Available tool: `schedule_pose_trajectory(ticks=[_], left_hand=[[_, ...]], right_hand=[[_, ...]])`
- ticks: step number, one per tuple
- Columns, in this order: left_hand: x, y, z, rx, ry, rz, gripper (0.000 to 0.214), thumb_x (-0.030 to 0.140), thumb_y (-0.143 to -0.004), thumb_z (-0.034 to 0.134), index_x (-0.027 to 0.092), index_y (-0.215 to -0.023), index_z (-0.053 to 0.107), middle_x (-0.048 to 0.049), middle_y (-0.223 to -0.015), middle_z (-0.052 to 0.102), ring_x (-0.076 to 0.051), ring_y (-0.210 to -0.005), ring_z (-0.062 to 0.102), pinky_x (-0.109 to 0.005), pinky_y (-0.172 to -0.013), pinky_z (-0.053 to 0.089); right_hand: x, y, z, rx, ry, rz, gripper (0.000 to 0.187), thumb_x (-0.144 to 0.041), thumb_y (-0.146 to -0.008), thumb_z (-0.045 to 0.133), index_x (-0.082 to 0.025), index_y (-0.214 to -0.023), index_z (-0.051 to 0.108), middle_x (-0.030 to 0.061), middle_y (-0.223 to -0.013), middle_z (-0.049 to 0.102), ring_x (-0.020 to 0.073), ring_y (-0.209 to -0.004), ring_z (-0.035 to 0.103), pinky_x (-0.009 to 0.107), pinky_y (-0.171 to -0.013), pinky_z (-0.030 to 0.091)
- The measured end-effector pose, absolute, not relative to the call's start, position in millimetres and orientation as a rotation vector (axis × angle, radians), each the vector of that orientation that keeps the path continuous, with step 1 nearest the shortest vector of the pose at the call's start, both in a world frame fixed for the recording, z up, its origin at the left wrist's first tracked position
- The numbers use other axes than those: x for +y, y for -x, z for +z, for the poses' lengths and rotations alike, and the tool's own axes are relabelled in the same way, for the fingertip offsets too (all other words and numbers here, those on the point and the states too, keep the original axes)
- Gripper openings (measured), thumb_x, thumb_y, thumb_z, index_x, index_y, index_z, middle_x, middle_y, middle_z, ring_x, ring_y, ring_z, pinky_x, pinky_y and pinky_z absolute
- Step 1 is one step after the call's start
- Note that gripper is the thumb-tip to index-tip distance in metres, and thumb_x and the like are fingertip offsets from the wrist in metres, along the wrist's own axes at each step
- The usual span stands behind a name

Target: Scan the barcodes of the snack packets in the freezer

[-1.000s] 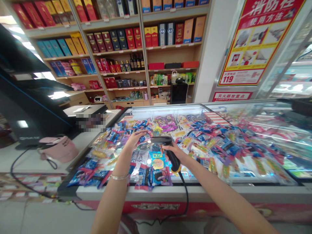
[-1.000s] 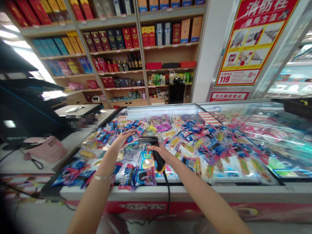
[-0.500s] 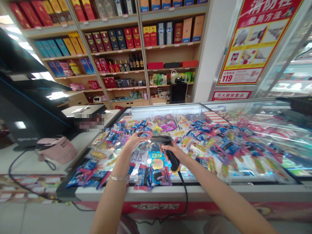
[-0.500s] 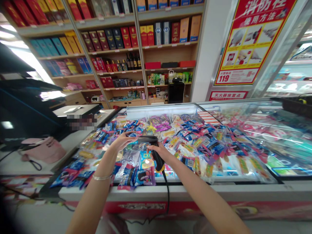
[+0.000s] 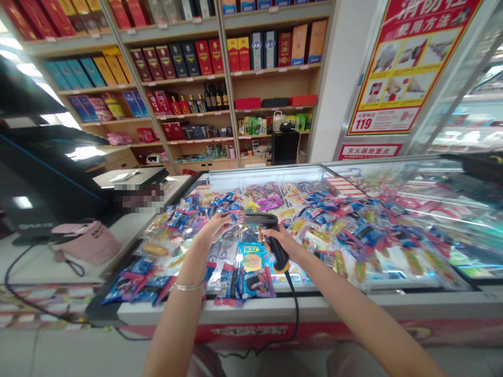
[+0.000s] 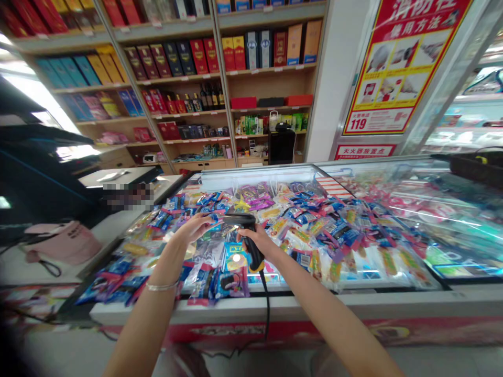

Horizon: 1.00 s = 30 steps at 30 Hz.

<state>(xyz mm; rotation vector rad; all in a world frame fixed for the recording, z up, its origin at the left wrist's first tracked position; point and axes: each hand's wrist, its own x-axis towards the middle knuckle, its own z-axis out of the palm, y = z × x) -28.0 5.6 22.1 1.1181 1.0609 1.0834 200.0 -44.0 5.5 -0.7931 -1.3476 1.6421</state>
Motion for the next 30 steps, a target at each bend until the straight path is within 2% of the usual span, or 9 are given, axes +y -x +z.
schedule_pose_trajectory(ticks=[4, 7, 10, 15, 26, 30], left_hand=[[4, 29, 22, 1.140, -1.173, 1.006, 0.032, 0.012, -0.051, 0.063, 0.013, -0.082, 0.066, 0.0055, -0.058, 0.053, -0.006, -0.059, 0.048, -0.020, -0.063, 0.044], [1, 28, 25, 1.211, -1.224, 0.963, 0.049, 0.010, -0.051, 0.060, 0.013, -0.100, 0.067, 0.0060, -0.058, 0.051, -0.006, -0.057, 0.045, -0.019, -0.057, 0.038], [-1, 28, 28, 1.277, -1.298, 0.932, 0.057, 0.011, -0.051, 0.056, 0.014, -0.108, 0.066, 0.0045, -0.060, 0.054, -0.007, -0.054, 0.041, -0.019, -0.051, 0.031], [-3, 28, 30, 1.306, -1.384, 0.915, 0.060, 0.013, -0.051, 0.051, 0.016, -0.109, 0.067, 0.0026, -0.066, 0.059, -0.007, -0.055, 0.040, -0.020, -0.050, 0.027], [-6, 26, 36, 1.333, -1.409, 0.898, 0.059, 0.013, -0.052, 0.050, 0.015, -0.109, 0.068, 0.0046, -0.057, 0.052, -0.007, -0.050, 0.036, -0.020, -0.047, 0.025], [-3, 27, 31, 1.317, -1.403, 0.907, 0.057, 0.014, -0.052, 0.052, 0.014, -0.107, 0.068, 0.0046, -0.056, 0.052, -0.007, -0.050, 0.037, -0.020, -0.047, 0.027]], right_hand=[[-42, -199, 4, -1.290, 0.842, 1.664, 0.020, -0.036, -0.068, 0.062, -0.017, -0.067, 0.057, -0.0011, -0.054, 0.057, 0.0093, -0.040, 0.049, 0.022, -0.039, 0.038], [-41, -199, 3, -1.247, 0.839, 1.691, 0.018, -0.033, -0.065, 0.062, -0.017, -0.073, 0.057, -0.0007, -0.061, 0.061, 0.0090, -0.039, 0.048, 0.022, -0.038, 0.038], [-42, -200, 4, -1.273, 0.836, 1.711, 0.017, -0.032, -0.064, 0.061, -0.017, -0.071, 0.056, -0.0005, -0.059, 0.061, 0.0088, -0.039, 0.048, 0.022, -0.037, 0.038], [-47, -202, 9, -1.330, 0.860, 1.738, 0.015, -0.030, -0.067, 0.061, -0.016, -0.071, 0.057, -0.0001, -0.061, 0.061, 0.0088, -0.039, 0.048, 0.022, -0.036, 0.037], [-47, -203, 10, -1.365, 0.867, 1.733, 0.015, -0.030, -0.068, 0.060, -0.015, -0.065, 0.056, -0.0002, -0.056, 0.058, 0.0092, -0.037, 0.048, 0.022, -0.035, 0.036], [-46, -203, 11, -1.344, 0.845, 1.746, 0.015, -0.030, -0.067, 0.062, -0.016, -0.072, 0.058, 0.0008, -0.062, 0.062, 0.0095, -0.039, 0.049, 0.023, -0.037, 0.037]])
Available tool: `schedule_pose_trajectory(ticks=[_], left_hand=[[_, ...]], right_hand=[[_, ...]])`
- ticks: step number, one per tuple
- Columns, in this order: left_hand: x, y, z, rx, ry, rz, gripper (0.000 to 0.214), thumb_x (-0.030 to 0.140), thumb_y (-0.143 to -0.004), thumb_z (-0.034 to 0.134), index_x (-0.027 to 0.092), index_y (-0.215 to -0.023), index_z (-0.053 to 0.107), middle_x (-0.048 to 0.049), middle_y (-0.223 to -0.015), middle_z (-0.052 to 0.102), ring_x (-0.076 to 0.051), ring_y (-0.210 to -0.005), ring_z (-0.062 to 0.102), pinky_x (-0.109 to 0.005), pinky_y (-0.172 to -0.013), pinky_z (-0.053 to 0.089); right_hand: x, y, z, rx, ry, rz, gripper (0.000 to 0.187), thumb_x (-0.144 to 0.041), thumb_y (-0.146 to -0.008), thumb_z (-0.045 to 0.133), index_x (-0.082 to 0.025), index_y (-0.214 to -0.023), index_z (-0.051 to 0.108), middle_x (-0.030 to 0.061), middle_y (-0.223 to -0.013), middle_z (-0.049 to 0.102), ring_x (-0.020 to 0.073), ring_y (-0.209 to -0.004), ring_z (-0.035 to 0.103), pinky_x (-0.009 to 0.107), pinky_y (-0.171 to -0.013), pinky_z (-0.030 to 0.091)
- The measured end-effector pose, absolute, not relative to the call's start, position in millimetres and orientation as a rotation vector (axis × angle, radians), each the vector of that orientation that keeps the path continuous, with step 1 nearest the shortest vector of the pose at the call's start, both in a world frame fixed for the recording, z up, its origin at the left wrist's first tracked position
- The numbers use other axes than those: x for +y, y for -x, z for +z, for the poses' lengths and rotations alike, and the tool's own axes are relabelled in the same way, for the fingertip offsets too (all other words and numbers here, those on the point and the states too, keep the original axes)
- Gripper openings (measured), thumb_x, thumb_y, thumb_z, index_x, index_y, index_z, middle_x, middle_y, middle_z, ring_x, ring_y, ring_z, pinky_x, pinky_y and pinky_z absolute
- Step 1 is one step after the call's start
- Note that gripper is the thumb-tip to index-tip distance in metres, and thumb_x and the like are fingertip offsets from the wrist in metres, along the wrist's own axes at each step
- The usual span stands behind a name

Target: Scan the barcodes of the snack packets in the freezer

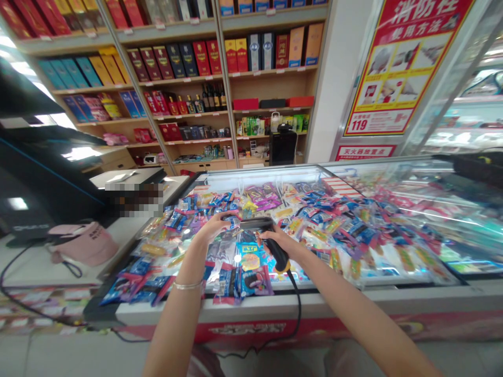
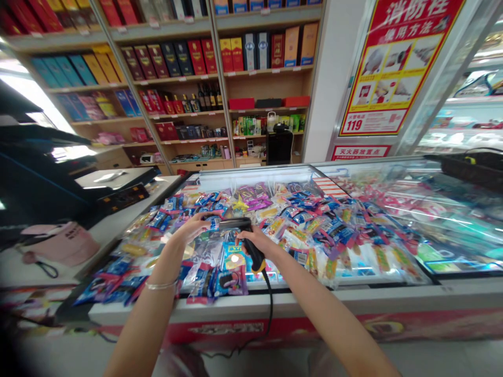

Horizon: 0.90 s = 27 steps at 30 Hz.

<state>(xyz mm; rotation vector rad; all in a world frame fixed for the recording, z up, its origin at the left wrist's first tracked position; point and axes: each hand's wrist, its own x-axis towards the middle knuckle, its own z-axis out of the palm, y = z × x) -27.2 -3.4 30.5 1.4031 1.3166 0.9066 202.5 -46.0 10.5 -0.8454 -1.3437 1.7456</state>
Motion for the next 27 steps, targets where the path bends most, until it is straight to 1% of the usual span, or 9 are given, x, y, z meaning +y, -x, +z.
schedule_pose_trajectory(ticks=[3, 6, 9, 11, 17, 20, 22, 25, 27], left_hand=[[4, 31, 28, 1.281, -1.435, 1.029, 0.055, 0.015, -0.051, 0.053, 0.013, -0.105, 0.067, 0.0015, -0.063, 0.058, -0.010, -0.058, 0.049, -0.021, -0.052, 0.035], [15, 34, 36, 1.353, -1.553, 1.316, 0.055, 0.015, -0.051, 0.057, 0.015, -0.105, 0.063, -0.0028, -0.084, 0.065, -0.018, -0.080, 0.059, -0.026, -0.067, 0.046], [22, 26, 56, 1.379, -1.744, 1.415, 0.056, 0.014, -0.051, 0.061, 0.017, -0.107, 0.060, -0.0045, -0.100, 0.065, -0.022, -0.096, 0.059, -0.034, -0.087, 0.046], [21, 7, 70, 1.307, -1.892, 1.355, 0.055, 0.014, -0.054, 0.062, 0.017, -0.109, 0.058, -0.0054, -0.104, 0.064, -0.022, -0.098, 0.059, -0.037, -0.093, 0.044], [-10, -106, 74, 1.249, -2.194, 1.325, 0.045, 0.016, -0.064, 0.063, 0.018, -0.108, 0.056, -0.0084, -0.110, 0.058, -0.024, -0.109, 0.053, -0.041, -0.098, 0.040], [-29, -159, 55, 1.084, -2.274, 1.236, 0.050, 0.014, -0.067, 0.061, 0.018, -0.115, 0.051, -0.0101, -0.117, 0.055, -0.024, -0.114, 0.051, -0.038, -0.099, 0.039], [-40, -183, 41, 1.059, -2.322, 1.136, 0.053, 0.015, -0.069, 0.061, 0.018, -0.120, 0.048, -0.0106, -0.120, 0.054, -0.023, -0.115, 0.051, -0.037, -0.099, 0.040], [-53, -201, 25, 1.302, -2.407, 0.978, 0.051, 0.025, -0.074, 0.062, 0.020, -0.123, 0.048, -0.0127, -0.128, 0.051, -0.028, -0.118, 0.049, -0.045, -0.101, 0.036], [-59, -206, 19, 1.489, -2.463, 0.915, 0.050, 0.035, -0.078, 0.061, 0.023, -0.125, 0.048, -0.0135, -0.135, 0.046, -0.032, -0.123, 0.045, -0.053, -0.104, 0.030]], right_hand=[[-46, -207, 16, -1.307, 0.779, 1.731, 0.018, -0.031, -0.066, 0.063, -0.016, -0.075, 0.059, 0.0012, -0.063, 0.064, 0.0095, -0.040, 0.049, 0.023, -0.039, 0.038], [-49, -224, 29, -1.222, 0.749, 1.658, 0.020, -0.034, -0.066, 0.063, -0.017, -0.075, 0.059, -0.0013, -0.053, 0.058, 0.0096, -0.039, 0.047, 0.022, -0.038, 0.035], [-58, -258, 44, -1.143, 0.758, 1.553, 0.021, -0.034, -0.066, 0.064, -0.017, -0.077, 0.059, -0.0022, -0.051, 0.057, 0.0096, -0.039, 0.046, 0.022, -0.038, 0.034], [-67, -288, 51, -1.112, 0.790, 1.495, 0.021, -0.036, -0.067, 0.063, -0.017, -0.076, 0.059, -0.0025, -0.046, 0.053, 0.0100, -0.038, 0.043, 0.022, -0.037, 0.034], [-102, -376, 40, -0.945, 0.755, 1.371, 0.020, -0.037, -0.068, 0.058, -0.019, -0.077, 0.060, -0.0022, -0.046, 0.048, 0.0112, -0.039, 0.038, 0.023, -0.037, 0.032], [-119, -408, 23, -0.880, 0.831, 1.358, 0.021, -0.039, -0.070, 0.056, -0.021, -0.079, 0.059, -0.0026, -0.046, 0.045, 0.0124, -0.040, 0.038, 0.025, -0.038, 0.034], [-127, -425, 13, -0.859, 0.862, 1.290, 0.022, -0.040, -0.069, 0.057, -0.021, -0.081, 0.058, -0.0014, -0.051, 0.048, 0.0122, -0.041, 0.039, 0.026, -0.039, 0.035], [-134, -445, 1, -0.838, 0.875, 1.211, 0.023, -0.039, -0.066, 0.059, -0.021, -0.081, 0.056, -0.0001, -0.058, 0.053, 0.0108, -0.041, 0.039, 0.025, -0.038, 0.034], [-136, -455, -3, -0.819, 0.877, 1.230, 0.023, -0.039, -0.066, 0.061, -0.021, -0.079, 0.055, -0.0014, -0.055, 0.050, 0.0099, -0.040, 0.038, 0.024, -0.036, 0.032]])
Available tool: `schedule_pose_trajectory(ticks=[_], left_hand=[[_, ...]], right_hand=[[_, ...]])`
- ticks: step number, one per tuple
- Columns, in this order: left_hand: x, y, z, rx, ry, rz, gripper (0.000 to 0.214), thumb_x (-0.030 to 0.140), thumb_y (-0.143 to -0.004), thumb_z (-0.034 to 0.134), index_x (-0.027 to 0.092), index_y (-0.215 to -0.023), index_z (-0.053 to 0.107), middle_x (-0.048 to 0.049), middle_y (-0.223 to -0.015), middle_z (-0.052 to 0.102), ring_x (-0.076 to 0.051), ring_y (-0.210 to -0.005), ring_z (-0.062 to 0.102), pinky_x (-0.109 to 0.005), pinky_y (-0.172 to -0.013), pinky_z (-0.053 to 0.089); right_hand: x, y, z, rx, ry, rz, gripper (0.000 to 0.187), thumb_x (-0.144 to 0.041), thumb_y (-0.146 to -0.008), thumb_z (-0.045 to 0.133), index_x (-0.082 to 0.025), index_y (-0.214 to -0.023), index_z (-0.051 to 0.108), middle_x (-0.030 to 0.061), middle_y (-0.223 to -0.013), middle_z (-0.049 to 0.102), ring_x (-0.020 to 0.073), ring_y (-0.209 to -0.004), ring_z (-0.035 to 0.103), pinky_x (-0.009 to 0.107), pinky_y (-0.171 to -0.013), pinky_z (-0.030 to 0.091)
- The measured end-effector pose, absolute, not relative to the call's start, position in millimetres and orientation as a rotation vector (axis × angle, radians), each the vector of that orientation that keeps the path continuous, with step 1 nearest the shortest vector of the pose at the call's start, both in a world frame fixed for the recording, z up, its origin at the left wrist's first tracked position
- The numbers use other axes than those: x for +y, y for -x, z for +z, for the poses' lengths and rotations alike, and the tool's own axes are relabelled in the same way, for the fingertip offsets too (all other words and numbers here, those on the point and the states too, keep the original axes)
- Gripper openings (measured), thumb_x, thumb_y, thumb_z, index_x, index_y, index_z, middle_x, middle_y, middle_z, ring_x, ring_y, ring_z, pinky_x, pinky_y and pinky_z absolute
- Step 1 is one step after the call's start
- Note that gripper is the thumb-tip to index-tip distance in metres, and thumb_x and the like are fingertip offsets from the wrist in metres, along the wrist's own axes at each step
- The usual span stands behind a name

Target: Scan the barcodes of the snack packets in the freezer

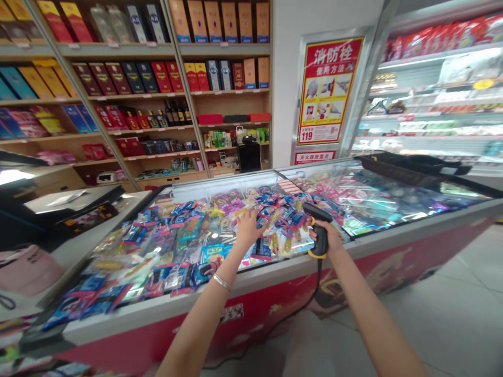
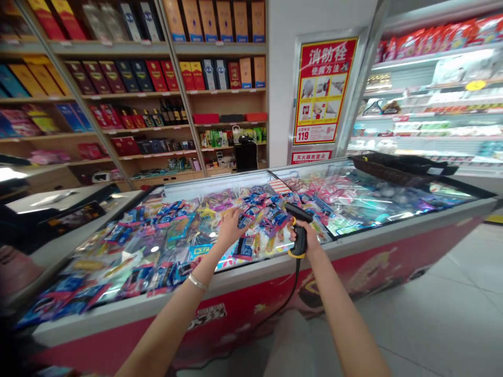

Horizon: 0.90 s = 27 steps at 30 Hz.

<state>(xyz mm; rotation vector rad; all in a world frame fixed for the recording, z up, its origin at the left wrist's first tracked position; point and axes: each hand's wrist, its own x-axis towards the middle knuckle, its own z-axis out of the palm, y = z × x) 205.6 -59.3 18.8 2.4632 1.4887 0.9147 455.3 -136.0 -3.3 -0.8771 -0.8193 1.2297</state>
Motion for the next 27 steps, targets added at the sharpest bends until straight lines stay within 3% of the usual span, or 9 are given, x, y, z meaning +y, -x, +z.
schedule_pose_trajectory(ticks=[7, 14, 20, 27], left_hand=[[-65, -211, 6, 1.673, -2.577, 0.863, 0.050, 0.051, -0.085, 0.049, 0.026, -0.127, 0.053, -0.0138, -0.141, 0.044, -0.036, -0.129, 0.037, -0.064, -0.107, 0.017], [-69, -214, 7, 1.666, -2.567, 0.841, 0.055, 0.052, -0.084, 0.049, 0.024, -0.131, 0.049, -0.0140, -0.142, 0.042, -0.035, -0.131, 0.036, -0.062, -0.109, 0.014], [-66, -168, 38, 1.752, -2.509, 0.934, 0.053, 0.048, -0.085, 0.050, 0.025, -0.132, 0.046, -0.0117, -0.144, 0.041, -0.032, -0.129, 0.038, -0.056, -0.110, 0.017], [-55, -62, 73, 2.088, -2.344, 1.007, 0.044, 0.036, -0.084, 0.053, 0.027, -0.128, 0.051, -0.0092, -0.139, 0.046, -0.031, -0.123, 0.045, -0.046, -0.105, 0.029]], right_hand=[[-135, -466, -6, -0.704, 0.772, 1.235, 0.020, -0.032, -0.063, 0.065, -0.020, -0.076, 0.055, -0.0014, -0.066, 0.056, 0.0052, -0.041, 0.037, 0.019, -0.035, 0.032], [-137, -462, -6, -0.726, 0.953, 1.289, 0.023, -0.037, -0.065, 0.063, -0.019, -0.078, 0.056, -0.0017, -0.052, 0.051, 0.0099, -0.038, 0.041, 0.023, -0.034, 0.033], [-136, -429, 5, -0.818, 0.872, 1.211, 0.020, -0.034, -0.065, 0.060, -0.022, -0.080, 0.058, 0.0045, -0.074, 0.066, 0.0091, -0.041, 0.042, 0.024, -0.036, 0.035], [-95, -331, 35, -1.023, 0.866, 1.431, 0.026, -0.043, -0.071, 0.056, -0.019, -0.080, 0.060, -0.0016, -0.045, 0.050, 0.0117, -0.037, 0.040, 0.024, -0.034, 0.032]])
